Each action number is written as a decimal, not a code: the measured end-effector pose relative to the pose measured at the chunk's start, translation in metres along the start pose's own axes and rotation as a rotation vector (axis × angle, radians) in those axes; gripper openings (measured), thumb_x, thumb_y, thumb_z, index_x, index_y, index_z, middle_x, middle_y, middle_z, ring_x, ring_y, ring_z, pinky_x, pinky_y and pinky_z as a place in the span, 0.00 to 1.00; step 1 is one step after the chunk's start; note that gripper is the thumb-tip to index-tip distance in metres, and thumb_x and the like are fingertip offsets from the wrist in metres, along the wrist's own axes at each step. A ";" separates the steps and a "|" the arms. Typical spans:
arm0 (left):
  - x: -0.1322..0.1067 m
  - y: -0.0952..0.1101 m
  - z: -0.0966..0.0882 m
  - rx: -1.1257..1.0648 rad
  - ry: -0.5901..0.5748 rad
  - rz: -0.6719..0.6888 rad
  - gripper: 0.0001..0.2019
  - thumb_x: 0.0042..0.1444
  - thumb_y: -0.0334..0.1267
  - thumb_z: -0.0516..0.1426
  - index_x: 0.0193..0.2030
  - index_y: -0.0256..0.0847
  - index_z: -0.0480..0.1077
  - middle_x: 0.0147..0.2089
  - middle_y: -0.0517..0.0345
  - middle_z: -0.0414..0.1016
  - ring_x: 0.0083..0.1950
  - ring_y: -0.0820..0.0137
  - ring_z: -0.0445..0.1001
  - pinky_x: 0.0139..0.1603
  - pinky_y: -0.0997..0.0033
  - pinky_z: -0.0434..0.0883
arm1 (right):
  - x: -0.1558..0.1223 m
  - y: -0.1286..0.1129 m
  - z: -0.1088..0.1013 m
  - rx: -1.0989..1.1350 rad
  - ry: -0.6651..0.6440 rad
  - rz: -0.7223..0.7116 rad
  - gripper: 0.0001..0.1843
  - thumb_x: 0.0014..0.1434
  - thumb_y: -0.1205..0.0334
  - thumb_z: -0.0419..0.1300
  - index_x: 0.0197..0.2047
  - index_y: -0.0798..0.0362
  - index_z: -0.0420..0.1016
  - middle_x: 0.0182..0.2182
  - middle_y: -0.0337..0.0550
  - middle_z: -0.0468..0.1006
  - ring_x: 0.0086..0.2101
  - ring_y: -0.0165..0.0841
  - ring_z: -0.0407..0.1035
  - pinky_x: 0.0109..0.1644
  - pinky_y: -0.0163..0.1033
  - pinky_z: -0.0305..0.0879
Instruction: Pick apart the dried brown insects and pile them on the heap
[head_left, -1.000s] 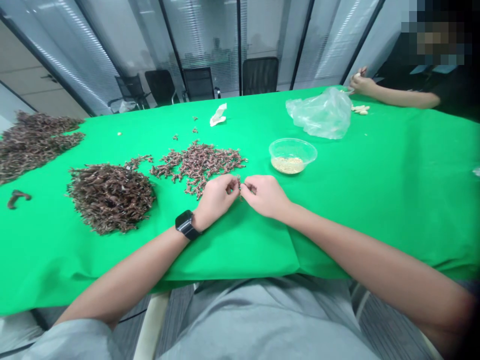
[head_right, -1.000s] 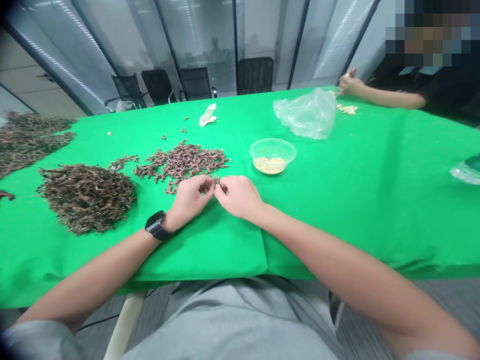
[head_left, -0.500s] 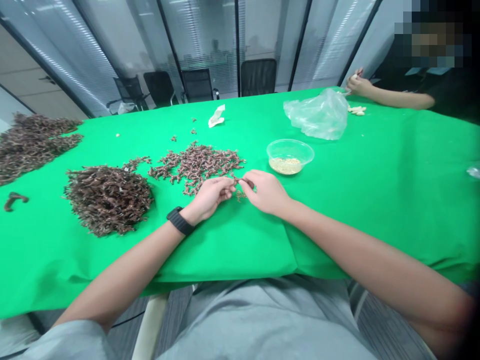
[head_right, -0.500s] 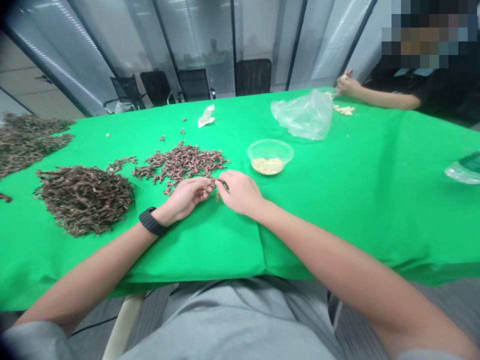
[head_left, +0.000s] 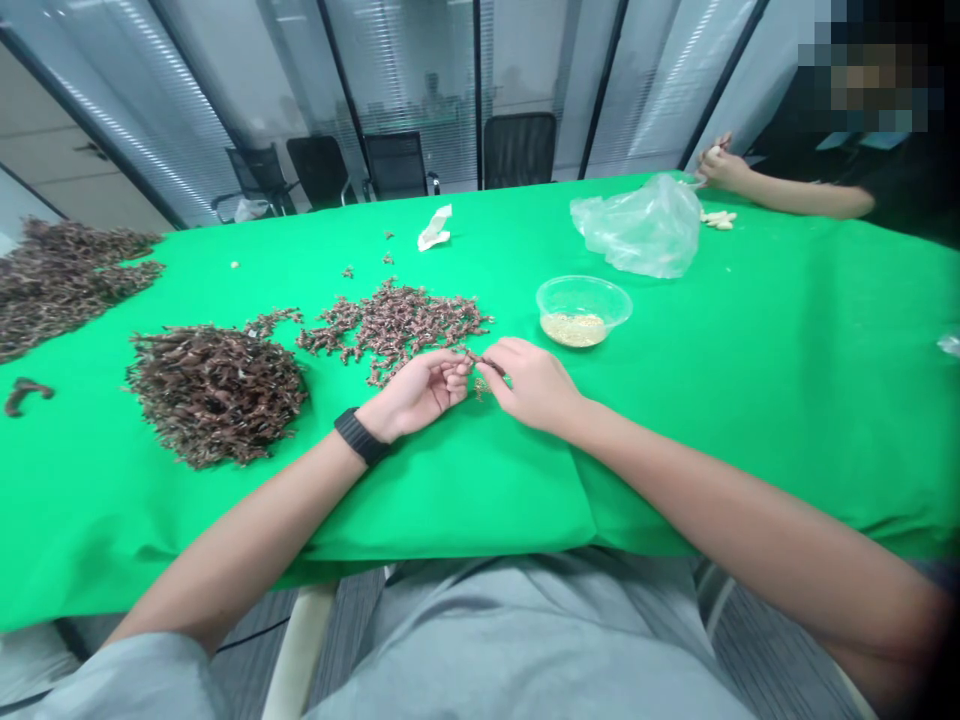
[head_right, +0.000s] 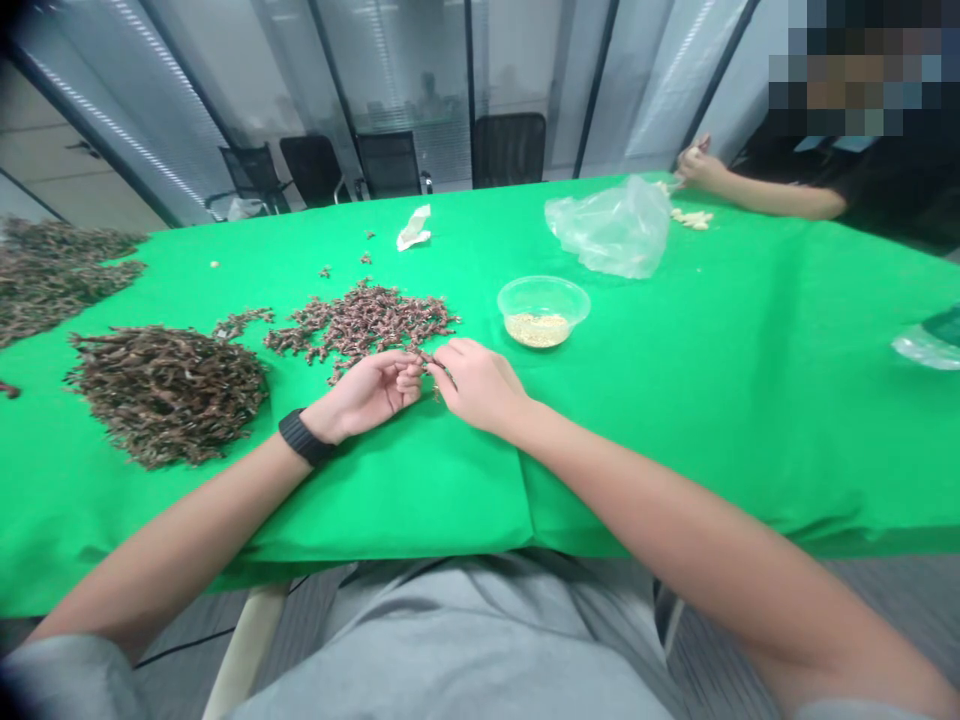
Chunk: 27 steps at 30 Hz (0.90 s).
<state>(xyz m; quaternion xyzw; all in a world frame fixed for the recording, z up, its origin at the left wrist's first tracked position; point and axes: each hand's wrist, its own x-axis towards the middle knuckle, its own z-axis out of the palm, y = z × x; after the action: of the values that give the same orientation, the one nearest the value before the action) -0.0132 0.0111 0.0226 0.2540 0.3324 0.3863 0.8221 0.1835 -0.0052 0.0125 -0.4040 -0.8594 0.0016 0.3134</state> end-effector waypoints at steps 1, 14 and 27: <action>0.000 0.000 0.000 0.001 0.001 0.005 0.05 0.58 0.26 0.58 0.31 0.30 0.74 0.25 0.59 0.67 0.24 0.80 0.63 0.27 0.80 0.68 | 0.000 0.000 0.000 -0.001 -0.001 -0.009 0.13 0.72 0.61 0.51 0.40 0.55 0.74 0.37 0.49 0.77 0.41 0.39 0.69 0.46 0.41 0.60; -0.002 -0.002 0.005 0.092 0.109 0.113 0.03 0.51 0.26 0.61 0.28 0.32 0.73 0.23 0.63 0.64 0.23 0.81 0.61 0.25 0.79 0.64 | -0.001 -0.005 0.002 0.007 -0.011 -0.038 0.12 0.72 0.62 0.51 0.38 0.54 0.73 0.37 0.49 0.76 0.40 0.40 0.68 0.45 0.42 0.60; -0.001 -0.003 0.003 0.049 0.023 0.076 0.02 0.52 0.27 0.62 0.30 0.32 0.74 0.24 0.62 0.63 0.24 0.80 0.61 0.26 0.79 0.64 | 0.000 -0.005 0.000 0.034 0.005 -0.001 0.12 0.71 0.62 0.52 0.36 0.53 0.71 0.33 0.47 0.74 0.38 0.38 0.66 0.42 0.41 0.57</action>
<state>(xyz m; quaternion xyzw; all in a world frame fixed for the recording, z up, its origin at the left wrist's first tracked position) -0.0101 0.0078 0.0229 0.2819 0.3413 0.4120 0.7964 0.1798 -0.0082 0.0136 -0.3980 -0.8588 0.0150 0.3223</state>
